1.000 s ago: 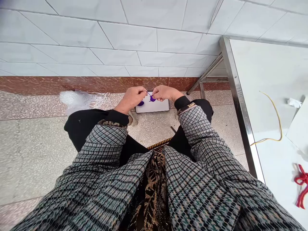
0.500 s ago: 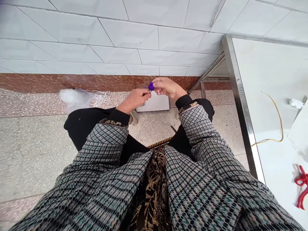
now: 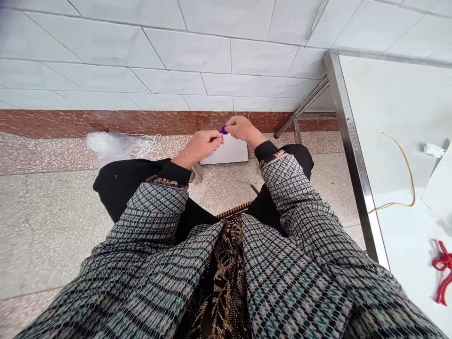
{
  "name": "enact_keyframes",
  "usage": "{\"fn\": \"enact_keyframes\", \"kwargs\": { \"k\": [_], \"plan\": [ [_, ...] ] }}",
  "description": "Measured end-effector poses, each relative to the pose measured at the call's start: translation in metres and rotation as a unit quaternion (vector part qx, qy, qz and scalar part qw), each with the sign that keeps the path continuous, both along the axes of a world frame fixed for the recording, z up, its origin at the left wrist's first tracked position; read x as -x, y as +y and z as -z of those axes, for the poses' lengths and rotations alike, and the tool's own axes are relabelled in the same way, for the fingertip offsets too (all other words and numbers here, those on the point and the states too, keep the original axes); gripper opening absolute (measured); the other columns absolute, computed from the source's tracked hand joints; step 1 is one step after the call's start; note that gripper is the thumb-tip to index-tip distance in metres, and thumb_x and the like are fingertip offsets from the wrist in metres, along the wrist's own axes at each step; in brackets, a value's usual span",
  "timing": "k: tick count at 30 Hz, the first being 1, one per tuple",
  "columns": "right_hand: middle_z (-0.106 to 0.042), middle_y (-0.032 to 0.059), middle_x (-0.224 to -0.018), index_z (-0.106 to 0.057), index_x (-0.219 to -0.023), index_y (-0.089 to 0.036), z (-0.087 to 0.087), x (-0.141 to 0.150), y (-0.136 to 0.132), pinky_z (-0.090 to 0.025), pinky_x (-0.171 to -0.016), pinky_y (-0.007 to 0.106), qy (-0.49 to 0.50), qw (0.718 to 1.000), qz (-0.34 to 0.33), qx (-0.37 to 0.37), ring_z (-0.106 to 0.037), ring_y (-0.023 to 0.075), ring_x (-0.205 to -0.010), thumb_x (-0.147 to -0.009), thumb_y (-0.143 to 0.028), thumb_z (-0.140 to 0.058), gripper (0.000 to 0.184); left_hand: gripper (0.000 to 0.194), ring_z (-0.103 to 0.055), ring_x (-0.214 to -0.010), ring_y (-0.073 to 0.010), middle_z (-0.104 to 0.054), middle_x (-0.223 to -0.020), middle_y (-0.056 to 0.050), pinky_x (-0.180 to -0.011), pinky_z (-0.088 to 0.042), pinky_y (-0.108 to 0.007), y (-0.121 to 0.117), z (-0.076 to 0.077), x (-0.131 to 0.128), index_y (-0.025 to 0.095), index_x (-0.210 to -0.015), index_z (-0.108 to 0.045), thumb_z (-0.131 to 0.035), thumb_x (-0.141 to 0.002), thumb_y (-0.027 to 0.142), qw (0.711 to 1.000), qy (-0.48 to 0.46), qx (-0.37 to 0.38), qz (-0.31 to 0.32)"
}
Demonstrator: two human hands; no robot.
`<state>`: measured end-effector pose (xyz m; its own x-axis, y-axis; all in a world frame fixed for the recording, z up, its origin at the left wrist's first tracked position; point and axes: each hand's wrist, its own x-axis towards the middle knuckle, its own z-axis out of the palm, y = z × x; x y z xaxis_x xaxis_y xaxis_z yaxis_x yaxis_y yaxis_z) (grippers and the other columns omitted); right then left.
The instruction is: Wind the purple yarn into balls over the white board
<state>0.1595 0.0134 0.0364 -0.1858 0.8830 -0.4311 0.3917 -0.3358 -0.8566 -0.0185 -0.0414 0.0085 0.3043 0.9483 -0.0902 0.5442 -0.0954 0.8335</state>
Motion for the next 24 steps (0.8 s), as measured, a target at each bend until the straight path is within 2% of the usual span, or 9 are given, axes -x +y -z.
{"fn": "enact_keyframes", "kwargs": {
  "k": [3,7,9,12,15,17,19,21,24],
  "plan": [
    [-0.056,-0.0063,-0.056,-0.06,-0.076,-0.019,-0.003,-0.003,0.0,-0.044,-0.052,0.015,0.135,0.988,0.062,0.038,-0.049,0.0073,-0.051,-0.097,-0.001,-0.077,0.033,0.017,-0.058,-0.071,-0.0204,-0.063,-0.071,-0.001,-0.074,-0.045,-0.034,0.0,0.004,-0.004,0.024,-0.075,-0.061,-0.057,-0.09,0.031,1.0,-0.003,0.015,0.017],
    [-0.058,-0.0069,-0.061,-0.06,-0.081,-0.018,-0.008,-0.014,-0.001,-0.047,-0.056,0.015,0.231,0.97,-0.006,0.071,-0.052,0.0069,-0.053,-0.096,-0.012,-0.087,0.031,0.015,-0.06,-0.073,-0.0219,-0.064,-0.068,-0.002,-0.075,-0.046,-0.034,0.004,0.008,-0.002,0.024,-0.075,-0.064,-0.059,-0.088,0.03,1.0,0.01,0.016,0.008],
    [-0.061,-0.0057,-0.062,-0.063,-0.081,-0.018,-0.01,-0.018,-0.001,-0.048,-0.056,0.016,0.204,0.973,-0.065,0.081,-0.052,0.0072,-0.053,-0.095,-0.011,-0.088,0.029,0.016,-0.061,-0.076,-0.0231,-0.066,-0.07,-0.003,-0.075,-0.045,-0.034,0.007,0.007,0.002,0.024,-0.075,-0.065,-0.061,-0.089,0.031,0.999,0.026,0.001,-0.02],
    [-0.063,-0.0035,-0.06,-0.069,-0.076,-0.015,-0.011,-0.019,-0.002,-0.045,-0.053,0.017,0.098,0.978,-0.163,0.084,-0.052,0.0076,-0.052,-0.088,-0.001,-0.087,0.026,0.017,-0.062,-0.079,-0.0237,-0.071,-0.076,-0.005,-0.079,-0.046,-0.035,0.009,0.005,0.008,0.023,-0.076,-0.066,-0.061,-0.09,0.031,0.998,0.038,-0.019,-0.056],
    [-0.06,-0.0027,-0.053,-0.071,-0.067,-0.015,-0.007,-0.014,-0.001,-0.041,-0.05,0.019,-0.024,0.974,-0.215,0.061,-0.05,0.0084,-0.049,-0.083,0.01,-0.081,0.031,0.018,-0.062,-0.08,-0.0231,-0.073,-0.081,-0.007,-0.082,-0.049,-0.036,0.007,0.003,0.008,0.022,-0.074,-0.066,-0.059,-0.09,0.029,0.998,0.027,-0.031,-0.043],
    [-0.058,-0.0027,-0.05,-0.069,-0.063,-0.016,-0.003,-0.009,-0.001,-0.041,-0.05,0.02,-0.068,0.978,-0.192,0.037,-0.05,0.0097,-0.049,-0.081,0.013,-0.078,0.035,0.019,-0.063,-0.081,-0.0232,-0.074,-0.082,-0.007,-0.083,-0.05,-0.036,0.004,0.001,0.004,0.022,-0.073,-0.066,-0.059,-0.089,0.028,0.999,0.017,-0.038,-0.025],
    [-0.056,-0.0033,-0.05,-0.066,-0.062,-0.017,0.001,-0.004,-0.001,-0.04,-0.05,0.021,-0.071,0.989,-0.13,0.009,-0.05,0.0102,-0.05,-0.08,0.013,-0.076,0.037,0.018,-0.063,-0.082,-0.0232,-0.074,-0.083,-0.007,-0.084,-0.05,-0.035,0.001,0.001,-0.002,0.022,-0.073,-0.066,-0.06,-0.089,0.027,0.999,0.006,-0.037,-0.018],
    [-0.055,-0.0044,-0.051,-0.062,-0.065,-0.018,0.002,0.0,-0.002,-0.039,-0.051,0.019,-0.03,0.998,-0.046,-0.004,-0.049,0.0096,-0.051,-0.084,0.011,-0.075,0.036,0.017,-0.063,-0.082,-0.0228,-0.073,-0.081,-0.005,-0.085,-0.05,-0.035,0.0,0.0,-0.008,0.022,-0.073,-0.067,-0.061,-0.089,0.026,0.999,-0.003,-0.029,-0.031],
    [-0.056,-0.0063,-0.055,-0.06,-0.074,-0.019,0.001,0.004,-0.005,-0.044,-0.055,0.017,0.089,0.994,0.055,0.032,-0.049,0.0082,-0.051,-0.094,0.001,-0.078,0.034,0.017,-0.061,-0.08,-0.0214,-0.069,-0.076,-0.002,-0.083,-0.049,-0.034,0.001,-0.001,-0.015,0.021,-0.074,-0.068,-0.062,-0.089,0.023,0.997,-0.029,-0.003,-0.078]
  ]
}}
